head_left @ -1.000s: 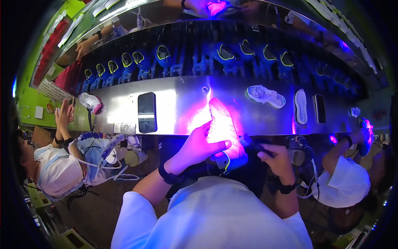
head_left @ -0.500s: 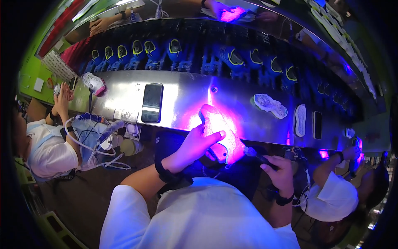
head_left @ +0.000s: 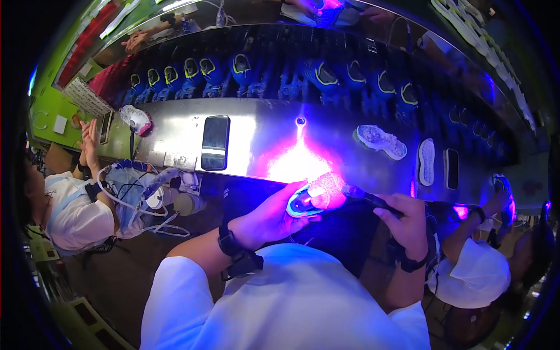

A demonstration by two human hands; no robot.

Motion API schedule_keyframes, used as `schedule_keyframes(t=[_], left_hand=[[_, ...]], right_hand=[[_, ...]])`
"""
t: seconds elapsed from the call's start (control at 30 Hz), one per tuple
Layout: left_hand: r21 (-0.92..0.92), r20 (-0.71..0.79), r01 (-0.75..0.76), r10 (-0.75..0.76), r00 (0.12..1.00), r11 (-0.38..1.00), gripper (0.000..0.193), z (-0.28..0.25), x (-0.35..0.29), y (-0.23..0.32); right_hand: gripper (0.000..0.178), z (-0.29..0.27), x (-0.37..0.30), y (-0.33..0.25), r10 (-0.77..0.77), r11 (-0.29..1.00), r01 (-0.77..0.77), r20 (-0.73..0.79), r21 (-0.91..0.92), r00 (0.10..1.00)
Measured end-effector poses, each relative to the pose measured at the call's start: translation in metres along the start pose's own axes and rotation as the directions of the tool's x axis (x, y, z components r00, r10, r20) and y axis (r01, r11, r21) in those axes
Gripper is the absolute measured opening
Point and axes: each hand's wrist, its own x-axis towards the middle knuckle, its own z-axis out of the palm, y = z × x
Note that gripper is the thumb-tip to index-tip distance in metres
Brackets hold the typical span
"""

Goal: The recorder is assembling shoe components on a factory conveyor belt, specifically applying a adhesive or coating to a shoe upper.

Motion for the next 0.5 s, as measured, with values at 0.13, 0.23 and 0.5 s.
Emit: schedule_keyframes(t=[0.13, 0.23, 0.5], left_hand=[[-0.282, 0.159, 0.272, -0.235, 0.959, 0.92, 0.047, 0.009, -0.001, 0.001], [-0.35, 0.083, 0.24, -0.225, 0.971, 0.906, 0.066, -0.004, 0.006, -0.009], [-0.503, 0.198, 0.3, -0.229, 0.953, 0.811, 0.075, -0.011, 0.004, -0.018]], right_hand=[[0.036, 0.009, 0.002, 0.015, 0.007, 0.997, -0.008, 0.015, 0.074, 1.0], [0.037, 0.018, 0.002, 0.027, 0.052, 0.989, -0.056, 0.03, 0.139, 0.998], [0.035, 0.047, -0.006, 0.039, 0.029, 0.976, -0.031, 0.013, 0.213, 0.999]])
